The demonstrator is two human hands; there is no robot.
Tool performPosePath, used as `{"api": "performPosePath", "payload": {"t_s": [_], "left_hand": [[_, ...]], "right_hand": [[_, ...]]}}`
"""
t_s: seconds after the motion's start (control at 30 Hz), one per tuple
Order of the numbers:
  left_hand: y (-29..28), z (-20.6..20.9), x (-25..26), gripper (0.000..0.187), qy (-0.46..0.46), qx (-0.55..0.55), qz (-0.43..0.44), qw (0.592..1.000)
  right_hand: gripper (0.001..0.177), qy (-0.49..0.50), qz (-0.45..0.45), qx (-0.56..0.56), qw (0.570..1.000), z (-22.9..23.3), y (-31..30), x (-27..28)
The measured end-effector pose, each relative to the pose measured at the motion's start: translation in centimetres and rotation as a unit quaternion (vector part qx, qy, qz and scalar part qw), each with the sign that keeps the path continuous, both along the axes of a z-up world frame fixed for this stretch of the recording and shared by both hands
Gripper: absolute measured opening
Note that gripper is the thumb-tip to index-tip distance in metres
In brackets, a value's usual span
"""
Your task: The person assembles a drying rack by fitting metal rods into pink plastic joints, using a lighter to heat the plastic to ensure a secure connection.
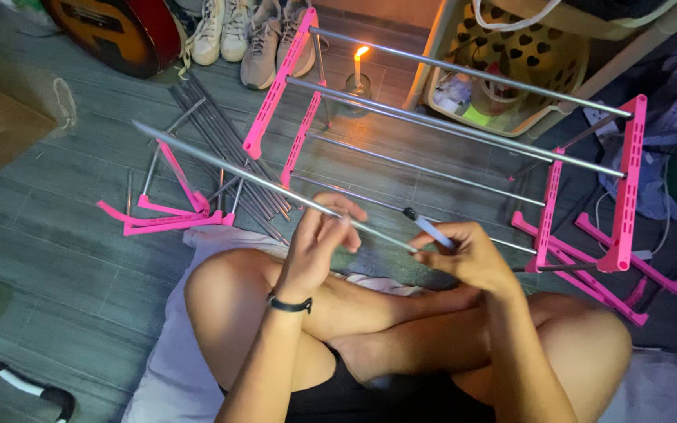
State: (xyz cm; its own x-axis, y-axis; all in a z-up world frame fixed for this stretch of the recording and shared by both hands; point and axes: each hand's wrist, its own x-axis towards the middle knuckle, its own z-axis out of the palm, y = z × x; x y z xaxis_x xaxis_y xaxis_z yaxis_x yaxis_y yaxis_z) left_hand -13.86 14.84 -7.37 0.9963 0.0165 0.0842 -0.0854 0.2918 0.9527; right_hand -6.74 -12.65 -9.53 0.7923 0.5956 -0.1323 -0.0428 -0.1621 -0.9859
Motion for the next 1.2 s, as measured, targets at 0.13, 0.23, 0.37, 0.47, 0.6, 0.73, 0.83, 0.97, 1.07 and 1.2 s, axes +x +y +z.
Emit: {"api": "performPosePath", "payload": {"t_s": [0.13,0.23,0.37,0.47,0.6,0.73,0.83,0.97,1.07,1.2], "left_hand": [[-2.1,-3.3,0.7,0.021,0.035,-0.033,-0.059,0.997],[-4.5,-5.4,0.6,0.022,0.072,-0.075,-0.110,0.988],[-5.3,-7.4,2.1,0.020,0.099,-0.083,-0.113,0.985],[-4.6,-8.5,4.0,0.019,0.112,-0.115,-0.136,0.978],[-4.8,-10.3,6.4,0.021,0.133,-0.166,-0.156,0.964],[-4.4,-11.7,9.5,0.017,0.136,-0.198,-0.111,0.964],[-3.3,-12.2,12.3,0.015,0.158,-0.175,-0.083,0.968],[-1.5,-12.7,14.4,0.017,0.160,-0.122,-0.073,0.977],[-0.7,-13.0,15.3,0.017,0.144,-0.112,-0.072,0.981],[-1.2,-13.8,15.5,0.021,0.126,-0.095,-0.060,0.986]], "right_hand": [[0.021,-0.004,-0.010,-0.026,1.000,-1.2,-2.0,0.7],[0.030,0.049,-0.110,-0.166,0.979,-1.4,-1.9,1.5],[0.037,-0.111,-0.135,-0.170,0.970,-1.6,-0.1,3.5],[0.036,-0.121,-0.160,-0.190,0.961,-1.3,1.5,5.5],[0.031,-0.128,-0.188,-0.248,0.942,-2.1,2.9,8.1],[0.026,-0.212,-0.185,-0.227,0.932,-3.8,4.2,10.9],[0.023,-0.223,-0.196,-0.204,0.933,-5.0,5.6,13.5],[0.018,-0.174,-0.230,-0.146,0.946,-6.5,8.6,17.3],[0.015,-0.217,-0.266,-0.190,0.920,-7.3,10.4,20.6],[0.009,-0.352,-0.275,-0.195,0.873,-8.6,12.2,24.2]]}}
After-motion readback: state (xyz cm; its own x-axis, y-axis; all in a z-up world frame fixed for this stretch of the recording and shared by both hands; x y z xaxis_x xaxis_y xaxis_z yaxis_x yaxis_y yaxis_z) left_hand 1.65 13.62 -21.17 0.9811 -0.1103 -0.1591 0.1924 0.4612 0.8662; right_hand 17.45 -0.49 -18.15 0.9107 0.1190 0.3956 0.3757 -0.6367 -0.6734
